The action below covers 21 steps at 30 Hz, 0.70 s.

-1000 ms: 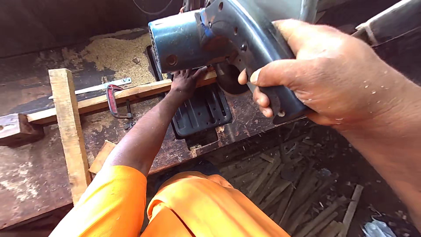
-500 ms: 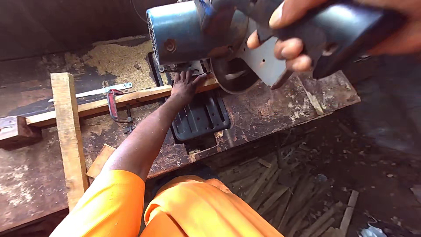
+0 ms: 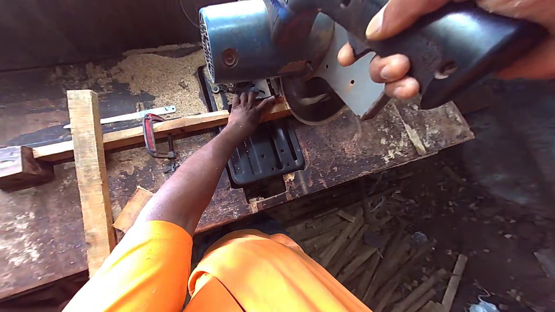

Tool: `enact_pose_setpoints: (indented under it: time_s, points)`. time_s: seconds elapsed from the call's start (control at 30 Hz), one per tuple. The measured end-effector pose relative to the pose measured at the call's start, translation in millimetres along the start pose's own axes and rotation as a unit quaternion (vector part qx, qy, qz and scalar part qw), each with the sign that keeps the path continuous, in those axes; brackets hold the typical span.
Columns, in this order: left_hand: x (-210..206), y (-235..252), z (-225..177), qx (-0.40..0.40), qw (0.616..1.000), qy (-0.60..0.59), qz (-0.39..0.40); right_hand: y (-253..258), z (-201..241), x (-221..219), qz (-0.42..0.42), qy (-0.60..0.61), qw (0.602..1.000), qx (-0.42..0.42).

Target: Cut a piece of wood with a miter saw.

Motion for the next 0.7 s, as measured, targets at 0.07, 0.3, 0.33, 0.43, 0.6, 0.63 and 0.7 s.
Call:
enact_pose_setpoints:
  time_s: [0.07, 0.3, 0.33, 0.43, 0.6, 0.63, 0.7]
  points:
    - [0.3, -0.9, -0.5, 0.001, 1.0, 0.002, -0.001, 0.5, -2.9, -1.1, 0.009, 0.006, 1.0, -0.005]
    - [0.0, 0.1, -2.7, -0.006, 1.0, 0.004, -0.009, 0.6, 0.0, 0.6, 0.052, 0.006, 0.998, 0.039]
    - [0.5, 0.2, -3.0, -0.006, 1.0, 0.001, -0.005, 0.8, 0.0, 0.2, 0.085, 0.015, 0.995, 0.058]
    - [0.4, -2.6, -3.9, 0.002, 1.0, 0.001, -0.002, 0.7, -1.1, -1.0, 0.099, 0.023, 0.993, 0.067]
    - [1.6, 0.0, -3.9, 0.0, 1.0, 0.004, -0.003, -0.7, 1.6, 1.5, 0.025, -0.007, 0.999, 0.034]
    - [1.3, -0.3, -3.6, -0.001, 1.0, 0.003, -0.002, -0.1, 1.4, 0.7, 0.057, 0.005, 0.997, 0.056]
    - [0.0, -2.4, -3.9, 0.0, 1.0, 0.002, -0.003, 0.5, -0.3, -0.6, 0.09, 0.022, 0.993, 0.076]
Point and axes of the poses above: each hand's wrist, its own y-axis towards the middle knuckle, its own x-axis out of the back of the hand, z = x × y, the point moved 9 cm from there along y, towards the middle knuckle, and after that the axes turned 10 degrees about z, right-handed, at the moved point
